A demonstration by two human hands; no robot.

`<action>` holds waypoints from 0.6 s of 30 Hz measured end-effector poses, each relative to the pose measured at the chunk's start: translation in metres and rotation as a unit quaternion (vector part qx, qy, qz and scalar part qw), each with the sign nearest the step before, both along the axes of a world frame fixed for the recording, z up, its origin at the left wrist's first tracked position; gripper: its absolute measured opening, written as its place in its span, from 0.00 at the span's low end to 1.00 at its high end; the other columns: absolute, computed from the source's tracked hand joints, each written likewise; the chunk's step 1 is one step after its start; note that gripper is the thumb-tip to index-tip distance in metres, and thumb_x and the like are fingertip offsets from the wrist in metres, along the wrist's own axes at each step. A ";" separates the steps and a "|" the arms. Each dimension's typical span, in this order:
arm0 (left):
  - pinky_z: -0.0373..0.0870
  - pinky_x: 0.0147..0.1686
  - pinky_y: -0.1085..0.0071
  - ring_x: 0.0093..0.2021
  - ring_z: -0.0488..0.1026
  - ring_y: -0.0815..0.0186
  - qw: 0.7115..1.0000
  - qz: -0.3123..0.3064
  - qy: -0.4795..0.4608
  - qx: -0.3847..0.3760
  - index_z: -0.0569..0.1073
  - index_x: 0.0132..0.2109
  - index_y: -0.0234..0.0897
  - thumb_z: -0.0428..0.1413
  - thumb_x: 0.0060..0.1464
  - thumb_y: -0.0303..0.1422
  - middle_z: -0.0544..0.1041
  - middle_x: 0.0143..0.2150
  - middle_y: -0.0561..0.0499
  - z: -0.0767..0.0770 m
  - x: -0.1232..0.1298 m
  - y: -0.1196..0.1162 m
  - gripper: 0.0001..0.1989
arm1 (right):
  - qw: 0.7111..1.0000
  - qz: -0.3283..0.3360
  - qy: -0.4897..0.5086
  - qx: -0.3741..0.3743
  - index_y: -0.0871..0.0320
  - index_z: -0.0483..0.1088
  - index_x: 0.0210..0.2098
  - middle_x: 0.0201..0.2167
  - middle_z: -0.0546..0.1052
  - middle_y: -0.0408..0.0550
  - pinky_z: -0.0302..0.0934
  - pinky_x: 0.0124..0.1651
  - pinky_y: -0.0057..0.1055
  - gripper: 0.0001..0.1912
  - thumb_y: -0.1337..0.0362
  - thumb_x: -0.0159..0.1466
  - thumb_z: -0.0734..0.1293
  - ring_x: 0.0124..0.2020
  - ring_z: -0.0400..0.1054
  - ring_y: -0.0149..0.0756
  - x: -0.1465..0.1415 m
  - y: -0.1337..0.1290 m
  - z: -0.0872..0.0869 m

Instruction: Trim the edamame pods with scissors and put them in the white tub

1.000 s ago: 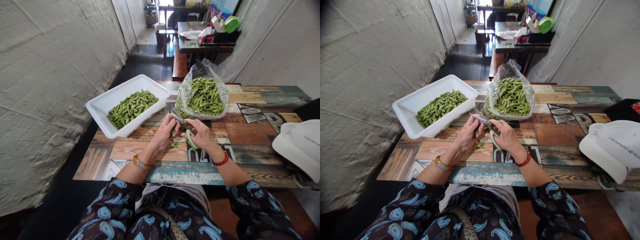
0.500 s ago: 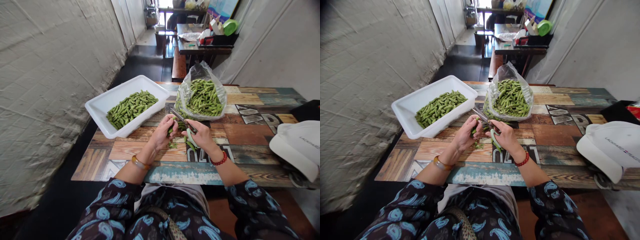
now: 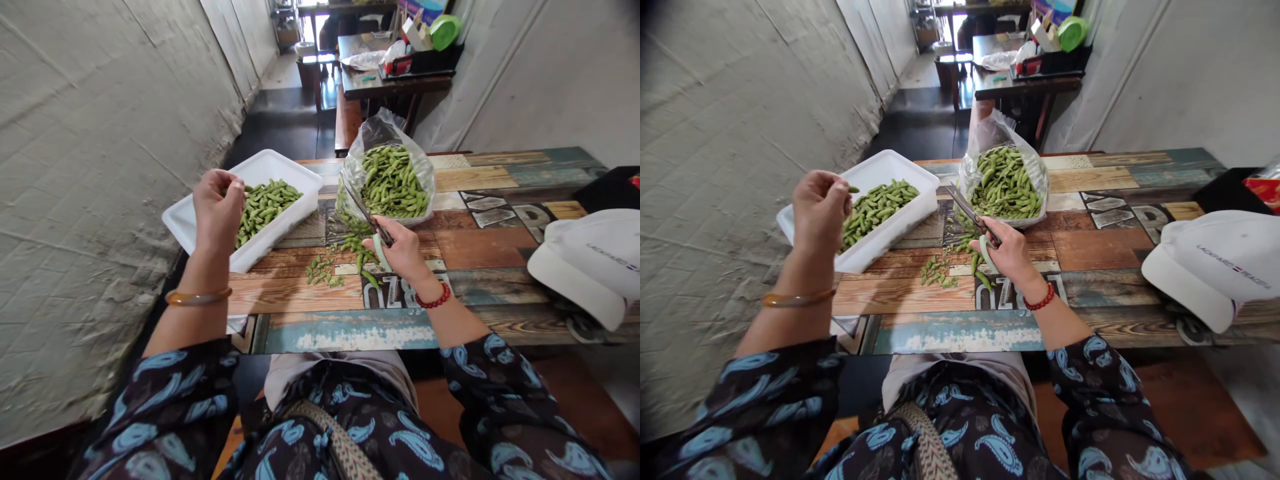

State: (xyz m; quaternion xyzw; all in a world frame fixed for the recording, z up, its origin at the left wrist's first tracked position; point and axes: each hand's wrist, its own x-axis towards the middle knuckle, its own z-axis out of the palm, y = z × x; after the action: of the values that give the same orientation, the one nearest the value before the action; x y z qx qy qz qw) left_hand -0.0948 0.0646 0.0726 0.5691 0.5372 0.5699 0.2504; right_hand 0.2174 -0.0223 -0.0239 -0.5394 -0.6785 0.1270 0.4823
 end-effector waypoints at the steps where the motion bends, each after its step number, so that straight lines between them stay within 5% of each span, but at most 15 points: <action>1: 0.65 0.34 0.72 0.30 0.64 0.71 0.994 -0.007 0.113 0.003 0.68 0.33 0.36 0.58 0.54 0.27 0.68 0.30 0.54 0.002 -0.009 0.005 0.05 | 1.000 0.000 0.002 0.000 0.57 0.74 0.51 0.43 0.81 0.54 0.71 0.51 0.41 0.28 0.46 0.58 0.71 0.42 0.76 0.44 0.000 -0.001 0.001; 4: 0.64 0.51 0.63 0.46 0.68 0.60 0.944 -0.016 0.328 0.042 0.74 0.38 0.36 0.62 0.47 0.28 0.73 0.45 0.48 0.007 -0.018 0.009 0.09 | 1.000 0.001 0.014 0.003 0.58 0.75 0.51 0.44 0.81 0.54 0.72 0.49 0.40 0.28 0.46 0.58 0.71 0.41 0.77 0.43 0.001 -0.001 0.003; 7: 0.66 0.47 0.64 0.40 0.70 0.62 0.931 -0.050 0.357 0.058 0.76 0.39 0.37 0.56 0.53 0.32 0.75 0.41 0.47 0.002 0.009 -0.003 0.07 | 0.999 -0.003 0.031 0.007 0.59 0.75 0.51 0.45 0.81 0.54 0.71 0.51 0.40 0.28 0.48 0.58 0.71 0.43 0.76 0.44 0.002 0.000 0.002; 13: 0.66 0.38 0.66 0.32 0.69 0.64 0.864 -0.239 0.444 -0.011 0.78 0.33 0.35 0.52 0.57 0.33 0.75 0.35 0.44 -0.055 0.101 -0.029 0.11 | 1.000 -0.014 0.025 0.003 0.59 0.75 0.51 0.46 0.80 0.55 0.71 0.52 0.42 0.27 0.49 0.58 0.71 0.44 0.77 0.45 0.003 0.003 -0.003; 18: 0.66 0.44 0.62 0.41 0.70 0.57 0.857 -0.225 0.464 -0.022 0.76 0.32 0.33 0.54 0.56 0.32 0.73 0.38 0.39 -0.086 0.136 -0.026 0.09 | 1.000 -0.008 0.007 0.008 0.57 0.75 0.50 0.47 0.80 0.54 0.71 0.52 0.40 0.24 0.50 0.59 0.71 0.46 0.77 0.44 0.002 0.003 -0.005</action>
State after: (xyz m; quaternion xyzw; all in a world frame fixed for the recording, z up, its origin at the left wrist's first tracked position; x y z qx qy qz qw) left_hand 0.0411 0.0385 -0.0131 0.8669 0.4613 0.1563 0.1061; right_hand 0.2191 -0.0189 -0.0286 -0.5399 -0.6720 0.1214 0.4922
